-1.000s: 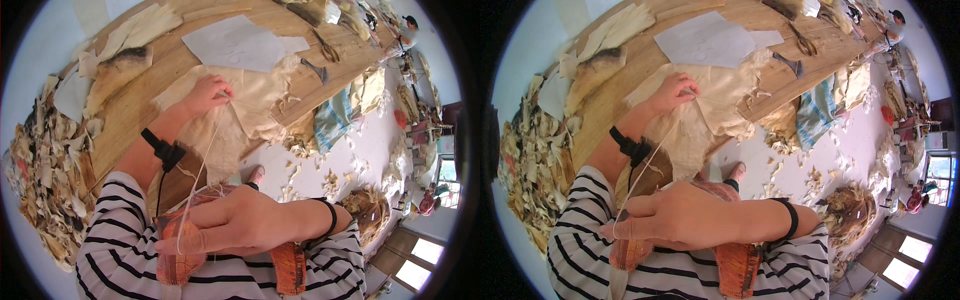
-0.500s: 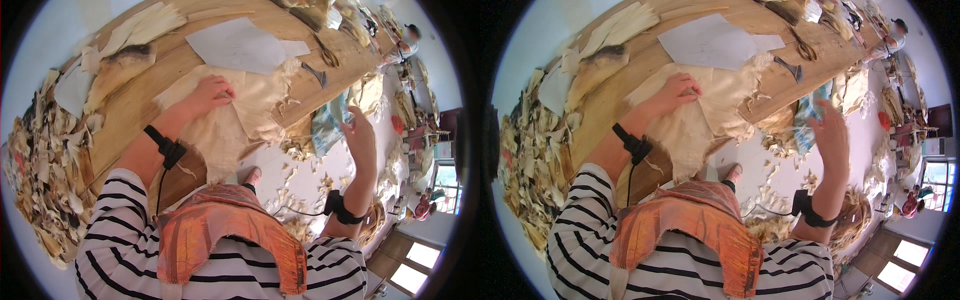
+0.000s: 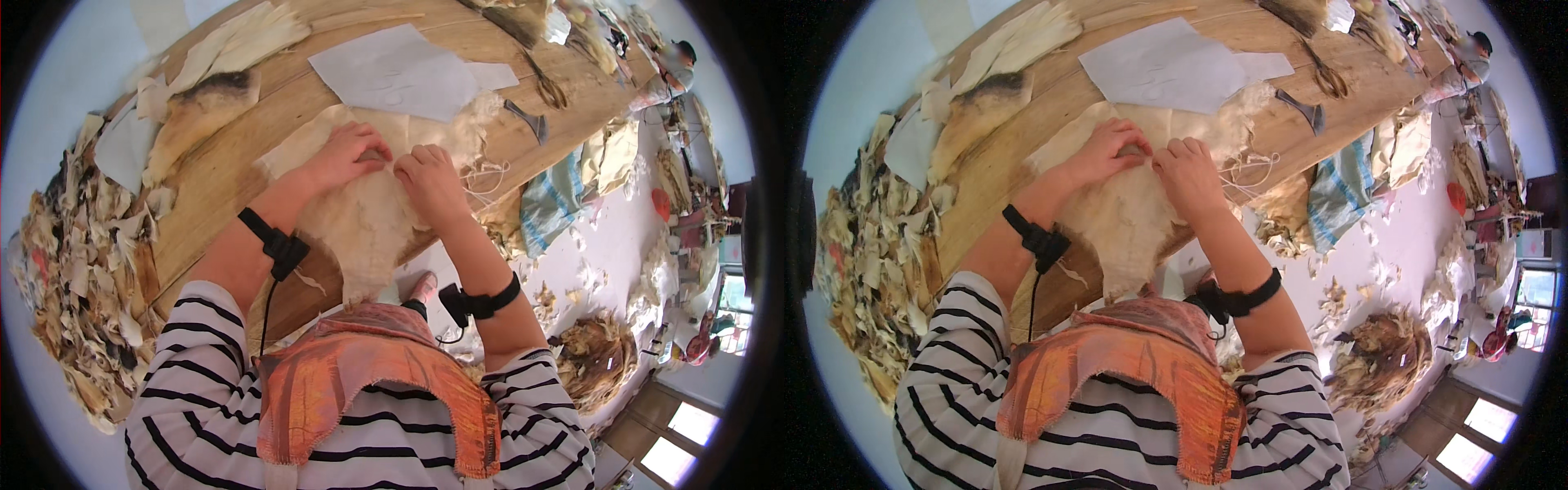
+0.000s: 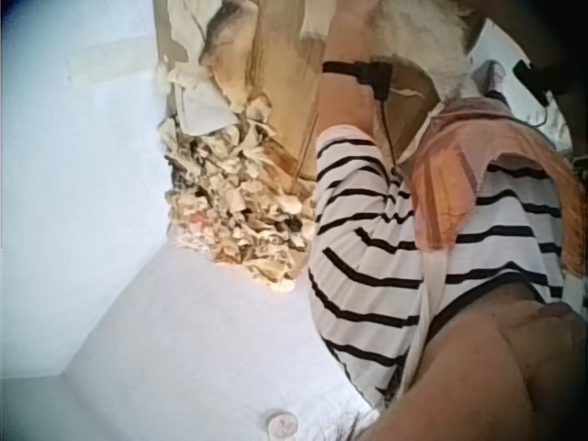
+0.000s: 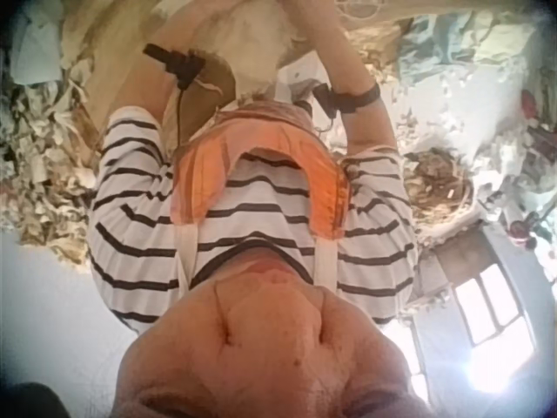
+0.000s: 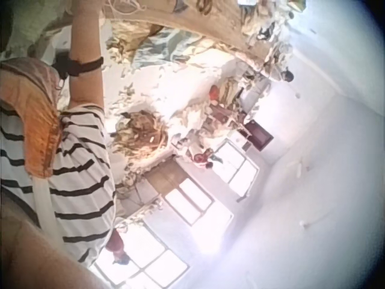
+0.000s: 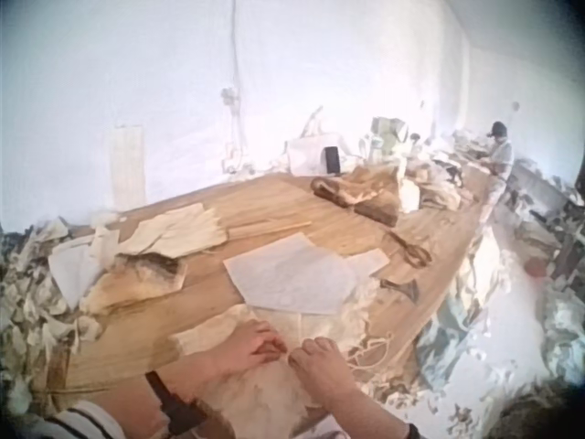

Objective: The recorder prepares and sews together leather and fur scraps using a knife and needle on a workshop table.

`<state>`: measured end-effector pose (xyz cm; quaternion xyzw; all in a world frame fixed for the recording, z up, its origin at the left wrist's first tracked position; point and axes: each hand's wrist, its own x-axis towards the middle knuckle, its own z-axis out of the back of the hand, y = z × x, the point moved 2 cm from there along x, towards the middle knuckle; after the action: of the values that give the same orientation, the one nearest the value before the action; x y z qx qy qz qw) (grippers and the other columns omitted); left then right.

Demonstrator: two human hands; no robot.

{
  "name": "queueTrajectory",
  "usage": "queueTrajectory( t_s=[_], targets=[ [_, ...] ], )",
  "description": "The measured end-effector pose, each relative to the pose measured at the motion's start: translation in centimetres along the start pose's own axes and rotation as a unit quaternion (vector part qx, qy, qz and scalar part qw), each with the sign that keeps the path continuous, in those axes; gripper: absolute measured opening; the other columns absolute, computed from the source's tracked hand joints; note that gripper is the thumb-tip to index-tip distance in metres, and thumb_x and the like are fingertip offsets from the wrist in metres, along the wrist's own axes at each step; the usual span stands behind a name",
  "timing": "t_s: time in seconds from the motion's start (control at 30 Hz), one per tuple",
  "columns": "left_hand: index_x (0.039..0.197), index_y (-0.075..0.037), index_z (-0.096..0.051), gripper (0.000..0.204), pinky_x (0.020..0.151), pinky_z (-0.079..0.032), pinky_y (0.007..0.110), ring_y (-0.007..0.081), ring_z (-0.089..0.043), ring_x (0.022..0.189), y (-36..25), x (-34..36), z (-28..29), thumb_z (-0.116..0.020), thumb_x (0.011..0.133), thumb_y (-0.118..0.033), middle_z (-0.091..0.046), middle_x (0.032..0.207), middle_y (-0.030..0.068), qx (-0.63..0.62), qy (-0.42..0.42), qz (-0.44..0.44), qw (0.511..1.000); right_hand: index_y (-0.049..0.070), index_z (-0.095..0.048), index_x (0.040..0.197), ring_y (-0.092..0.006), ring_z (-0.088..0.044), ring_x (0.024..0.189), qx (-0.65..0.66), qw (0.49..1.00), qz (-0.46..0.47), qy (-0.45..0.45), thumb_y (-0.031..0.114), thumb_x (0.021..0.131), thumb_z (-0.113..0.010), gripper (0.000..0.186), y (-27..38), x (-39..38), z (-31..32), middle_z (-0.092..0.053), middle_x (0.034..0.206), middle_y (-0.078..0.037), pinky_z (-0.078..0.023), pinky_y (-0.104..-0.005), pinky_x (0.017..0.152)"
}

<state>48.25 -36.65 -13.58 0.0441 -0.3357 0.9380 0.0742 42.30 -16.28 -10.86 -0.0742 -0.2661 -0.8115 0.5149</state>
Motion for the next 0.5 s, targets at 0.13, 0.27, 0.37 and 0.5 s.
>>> queueTrajectory(
  t_s=[0.13,0.27,0.37,0.5],
  targets=[
    [0.103,-0.018,-0.072,0.016,0.108,-0.032,0.046,0.0272,-0.052,0.12,0.1,-0.2,0.0,-0.072,0.089,-0.024,-0.063,0.112,0.0024,-0.045,0.008,-0.002,0.999,0.006,-0.068,0.098,-0.0247,-0.064,0.087,0.235,0.957,-0.135,0.102,0.018,0.09,-0.071,0.014,2.7,-3.7,2.0,-0.062,0.086,-0.008,-0.051,-0.0377,0.08],
    [0.103,-0.018,-0.072,0.015,0.109,-0.031,0.047,0.0276,-0.052,0.12,-0.2,-0.4,0.1,-0.071,0.089,-0.023,-0.063,0.112,0.0029,-0.034,0.002,-0.005,0.999,0.005,-0.07,0.106,-0.006,-0.057,0.075,0.486,0.784,-0.305,0.237,0.016,0.099,-0.066,0.013,5.9,-8.5,3.2,-0.065,0.087,0.001,-0.047,-0.0271,0.065],
    [0.103,-0.017,-0.071,0.015,0.11,-0.03,0.047,0.0282,-0.052,0.121,-0.5,-0.2,0.1,-0.069,0.089,-0.023,-0.062,0.112,0.0032,-0.028,0.006,0.002,1.0,0.006,-0.073,0.113,-0.0022,-0.054,0.072,0.491,0.775,-0.287,0.275,0.013,0.101,-0.066,0.016,7.1,-9.3,4.1,-0.07,0.092,0.003,-0.046,-0.024,0.063],
    [0.104,-0.017,-0.07,0.016,0.109,-0.032,0.047,0.0281,-0.051,0.12,-1.0,0.0,0.4,-0.069,0.089,-0.021,-0.061,0.111,0.0037,0.002,0.019,0.005,1.0,0.01,-0.075,0.122,-0.0165,-0.063,0.07,0.46,0.867,-0.062,0.181,0.01,0.096,-0.069,0.027,9.7,-7.7,6.3,-0.071,0.086,-0.008,-0.051,-0.0293,0.067]
  ],
)
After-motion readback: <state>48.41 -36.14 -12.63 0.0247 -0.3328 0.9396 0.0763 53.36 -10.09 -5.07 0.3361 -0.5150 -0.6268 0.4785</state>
